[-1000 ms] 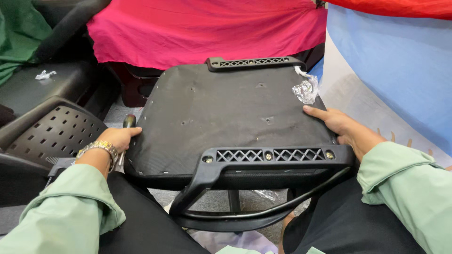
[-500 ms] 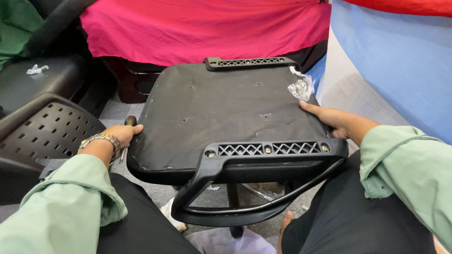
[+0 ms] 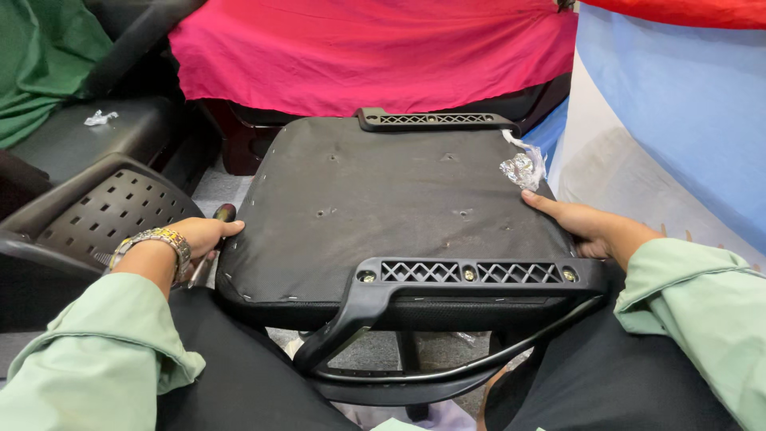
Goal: The person uses a screwdriver to remove screws from a metal bracket attached to the underside of an office chair seat. They then detach the bracket and set it aside, leaving the seat and base separated.
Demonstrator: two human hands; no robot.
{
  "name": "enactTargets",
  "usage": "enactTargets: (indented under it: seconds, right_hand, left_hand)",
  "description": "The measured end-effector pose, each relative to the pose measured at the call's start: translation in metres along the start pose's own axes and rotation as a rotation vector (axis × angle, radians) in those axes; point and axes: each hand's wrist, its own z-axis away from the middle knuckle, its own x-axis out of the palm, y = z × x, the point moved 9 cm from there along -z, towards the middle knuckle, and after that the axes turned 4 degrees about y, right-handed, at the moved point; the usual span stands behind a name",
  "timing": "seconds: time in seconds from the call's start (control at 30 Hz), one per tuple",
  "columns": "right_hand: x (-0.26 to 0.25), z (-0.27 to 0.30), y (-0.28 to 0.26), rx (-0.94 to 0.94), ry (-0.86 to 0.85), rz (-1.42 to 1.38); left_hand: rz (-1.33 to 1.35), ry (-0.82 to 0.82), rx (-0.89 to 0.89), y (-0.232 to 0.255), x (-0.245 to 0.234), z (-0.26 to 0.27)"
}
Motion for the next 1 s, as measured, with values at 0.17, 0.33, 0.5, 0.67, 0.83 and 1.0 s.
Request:
enactTargets:
  seconds: [0.17, 0.33, 0.5, 0.67, 0.83, 1.0]
  right_hand:
    - [-0.014, -0.01, -0.003, -0.057, 0.174, 0.195]
    - [-0.017, -0.013, -0.018, -0.188, 0.261, 0.351]
    - [-0.027, -0.026, -0.022, -0.285, 0.326, 0.295]
    - [-0.026, 0.01, -0.08, -0.863, 0.641, 0.77]
    - [0.041, 0.039, -0.134, -0.982, 0.307, 0.54]
    - [0.138, 0.023, -0.099, -0.328, -0.277, -0.086]
  left_hand:
    - [0.103, 0.057, 0.038, -0.01, 0.002, -0.014]
    - [0.021, 0.205, 0.202, -0.002, -0.018, -0.017]
    - [0.077, 0.41, 0.443, 0.038, -0.042, 0.027]
    - [0.5, -0.256, 0.375, 0.09, 0.041, 0.064]
    - [0.004, -0.04, 0.879, 0.196, 0.102, 0.114]
    - [-0.258, -0.174, 1.173, 0.251, 0.189, 0.156]
